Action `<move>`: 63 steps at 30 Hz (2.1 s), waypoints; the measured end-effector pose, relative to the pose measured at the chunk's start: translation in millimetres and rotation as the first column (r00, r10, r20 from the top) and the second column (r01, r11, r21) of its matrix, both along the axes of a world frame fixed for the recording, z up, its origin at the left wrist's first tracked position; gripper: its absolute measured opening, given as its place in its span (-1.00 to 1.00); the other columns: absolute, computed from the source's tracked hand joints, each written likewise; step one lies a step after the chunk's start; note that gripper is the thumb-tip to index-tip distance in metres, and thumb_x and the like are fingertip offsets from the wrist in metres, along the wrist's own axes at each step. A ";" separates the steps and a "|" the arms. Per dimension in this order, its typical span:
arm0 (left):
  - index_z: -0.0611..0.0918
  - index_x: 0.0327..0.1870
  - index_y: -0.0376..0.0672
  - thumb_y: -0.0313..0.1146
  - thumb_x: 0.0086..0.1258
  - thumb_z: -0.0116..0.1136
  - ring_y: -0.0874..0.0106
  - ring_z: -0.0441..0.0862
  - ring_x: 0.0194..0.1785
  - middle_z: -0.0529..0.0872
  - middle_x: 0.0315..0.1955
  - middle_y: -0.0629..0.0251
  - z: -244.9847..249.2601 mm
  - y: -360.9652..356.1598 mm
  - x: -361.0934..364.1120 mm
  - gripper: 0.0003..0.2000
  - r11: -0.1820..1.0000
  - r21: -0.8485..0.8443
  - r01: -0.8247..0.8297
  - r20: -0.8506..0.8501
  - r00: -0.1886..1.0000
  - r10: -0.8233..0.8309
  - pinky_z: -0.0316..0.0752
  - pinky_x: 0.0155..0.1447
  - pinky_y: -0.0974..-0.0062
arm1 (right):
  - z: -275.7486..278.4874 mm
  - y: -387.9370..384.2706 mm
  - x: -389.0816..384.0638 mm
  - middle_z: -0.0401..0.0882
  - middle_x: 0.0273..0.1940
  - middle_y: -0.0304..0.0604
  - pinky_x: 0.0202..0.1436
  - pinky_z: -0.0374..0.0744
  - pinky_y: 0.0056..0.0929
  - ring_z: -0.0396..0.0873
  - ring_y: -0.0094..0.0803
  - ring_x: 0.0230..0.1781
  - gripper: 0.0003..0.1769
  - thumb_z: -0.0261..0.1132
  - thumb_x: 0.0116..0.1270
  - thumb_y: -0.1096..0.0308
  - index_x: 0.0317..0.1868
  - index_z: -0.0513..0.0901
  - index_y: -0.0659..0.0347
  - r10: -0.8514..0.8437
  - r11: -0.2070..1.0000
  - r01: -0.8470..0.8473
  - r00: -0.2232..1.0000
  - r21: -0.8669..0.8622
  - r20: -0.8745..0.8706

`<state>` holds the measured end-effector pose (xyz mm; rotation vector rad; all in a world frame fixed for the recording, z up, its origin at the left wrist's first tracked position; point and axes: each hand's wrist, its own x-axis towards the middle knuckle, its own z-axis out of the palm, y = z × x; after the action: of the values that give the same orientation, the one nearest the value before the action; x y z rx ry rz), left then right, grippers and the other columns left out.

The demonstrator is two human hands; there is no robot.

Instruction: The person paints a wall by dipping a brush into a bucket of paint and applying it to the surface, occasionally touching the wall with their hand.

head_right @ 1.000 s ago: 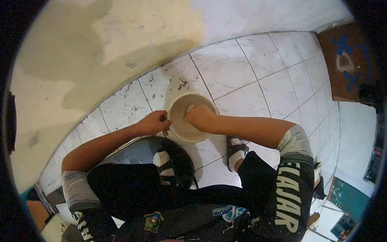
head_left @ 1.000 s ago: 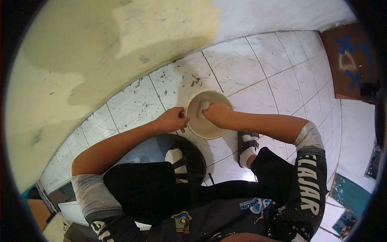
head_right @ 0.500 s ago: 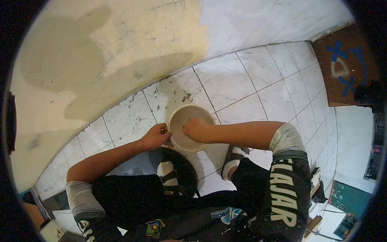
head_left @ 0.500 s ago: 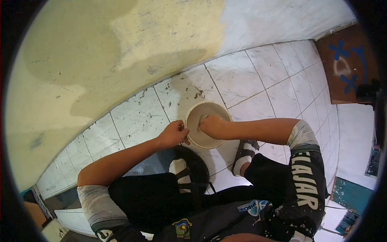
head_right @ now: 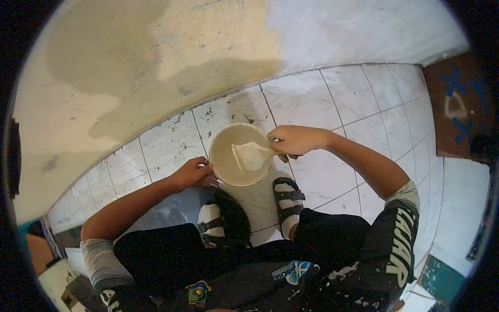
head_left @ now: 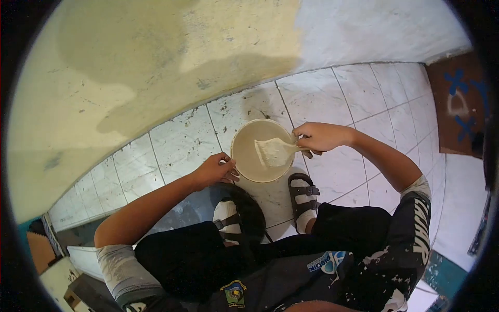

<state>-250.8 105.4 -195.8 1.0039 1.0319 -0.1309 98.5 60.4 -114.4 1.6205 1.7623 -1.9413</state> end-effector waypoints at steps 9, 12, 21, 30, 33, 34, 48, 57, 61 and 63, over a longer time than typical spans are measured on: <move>0.60 0.00 -0.33 -0.02 0.66 -0.03 0.29 0.76 -0.03 0.78 -0.13 0.08 14.7 2.8 -51.0 -0.55 0.958 0.077 0.276 -0.258 0.934 -0.248 0.64 0.05 0.36 | -58.8 20.2 37.3 0.57 -0.56 -0.15 -0.74 0.13 -0.54 0.20 -0.60 -0.77 -0.76 0.08 0.44 0.33 -0.30 0.59 0.31 -0.242 0.915 0.118 0.926 -0.386 -0.290; 0.63 -0.04 -0.40 -0.03 0.61 0.04 0.32 0.77 -0.19 0.79 -0.20 0.06 -0.1 -17.6 -92.1 -0.53 0.994 0.105 0.043 -0.314 0.949 -0.008 0.66 -0.10 0.39 | -62.3 18.6 37.8 0.49 -0.60 -0.16 -0.76 0.11 -0.53 0.17 -0.60 -0.79 -0.79 0.11 0.40 0.36 -0.27 0.60 0.31 -0.320 0.865 0.146 0.898 -0.480 -0.302; 0.59 -0.07 -0.40 -0.14 0.63 0.06 0.34 0.75 -0.20 0.78 -0.28 0.08 -22.1 -54.4 -168.7 -0.62 0.969 0.227 0.097 -0.395 0.919 0.001 0.61 -0.06 0.34 | -68.6 10.6 74.5 0.52 -0.50 -0.22 -0.69 0.20 -0.53 0.28 -0.61 -0.72 -0.83 0.25 0.49 0.29 -0.16 0.57 0.23 -0.566 0.789 0.578 0.554 -0.207 -0.611; 0.64 -0.08 -0.31 -0.05 0.63 0.05 0.30 0.75 -0.11 0.79 -0.24 0.09 -8.2 -52.0 -102.1 -0.60 0.864 0.214 0.457 -0.372 0.855 -0.360 0.59 0.05 0.31 | -216.9 28.9 69.3 0.54 -0.51 -0.23 -0.56 0.41 -0.43 0.45 -0.53 -0.61 -0.78 0.24 0.50 0.28 -0.22 0.55 0.29 -0.835 0.323 0.927 0.374 0.191 -0.402; 0.65 -0.07 -0.30 -0.02 0.59 0.08 0.24 0.75 -0.10 0.80 -0.22 0.05 20.3 -32.6 -93.6 -0.58 0.709 0.182 0.681 -0.548 0.669 -0.502 0.60 0.06 0.27 | -250.9 43.8 69.0 0.65 -0.45 -0.11 -0.38 0.54 -0.33 0.58 -0.41 -0.50 -0.75 0.27 0.45 0.28 -0.21 0.59 0.35 -0.888 0.246 0.926 0.334 0.287 -0.316; 0.65 -0.06 -0.29 -0.01 0.59 0.09 0.23 0.76 -0.09 0.80 -0.22 0.05 31.0 -26.9 -92.4 -0.58 0.699 0.179 0.692 -0.563 0.655 -0.504 0.60 0.06 0.25 | -255.0 46.8 69.5 0.68 -0.40 -0.04 -0.29 0.57 -0.28 0.63 -0.33 -0.44 -0.74 0.27 0.43 0.27 -0.20 0.61 0.37 -0.904 0.247 0.922 0.330 0.297 -0.273; 0.64 -0.06 -0.29 -0.04 0.56 0.11 0.04 0.76 -0.14 0.78 -0.23 -0.04 39.7 -62.8 -54.3 -0.60 0.725 0.211 0.656 -0.478 0.716 -0.509 0.63 -0.02 0.15 | -296.2 69.7 71.8 0.69 -0.32 0.15 -0.13 0.58 -0.13 0.68 -0.03 -0.28 -0.66 0.29 0.40 0.21 -0.21 0.60 0.41 -0.926 0.201 0.903 0.302 0.381 -0.227; 0.64 0.01 -0.29 0.01 0.58 0.06 0.01 0.76 -0.09 0.78 -0.17 -0.07 32.6 -60.9 -53.0 -0.56 0.722 0.228 0.653 -0.466 0.725 -0.508 0.63 0.04 0.12 | -225.2 71.4 66.2 0.64 -0.45 -0.09 -0.32 0.54 -0.31 0.57 -0.41 -0.46 -0.74 0.26 0.49 0.30 -0.24 0.55 0.39 -0.868 0.176 0.909 0.325 0.379 -0.375; 0.63 0.00 -0.29 0.01 0.57 0.07 -0.02 0.75 -0.08 0.78 -0.17 -0.08 32.5 -59.6 -48.7 -0.56 0.701 0.218 0.680 -0.472 0.702 -0.534 0.63 0.04 0.11 | -143.3 69.7 63.8 0.54 -0.49 -0.23 -0.51 0.40 -0.42 0.42 -0.54 -0.57 -0.75 0.25 0.52 0.30 -0.27 0.51 0.31 -0.794 0.139 0.944 0.286 0.298 -0.536; 0.63 0.00 -0.30 0.00 0.57 0.07 -0.02 0.75 -0.09 0.78 -0.18 -0.09 28.2 -59.9 -48.1 -0.56 0.710 0.208 0.673 -0.463 0.707 -0.535 0.63 0.03 0.11 | -113.6 63.5 65.6 0.49 -0.50 -0.29 -0.65 0.30 -0.49 0.34 -0.61 -0.64 -0.75 0.25 0.54 0.28 -0.28 0.50 0.26 -0.761 0.123 0.955 0.264 0.269 -0.592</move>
<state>-298.8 45.5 -167.6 1.7037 1.0372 -0.7388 164.1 123.9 -228.0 3.4834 1.7140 -2.1265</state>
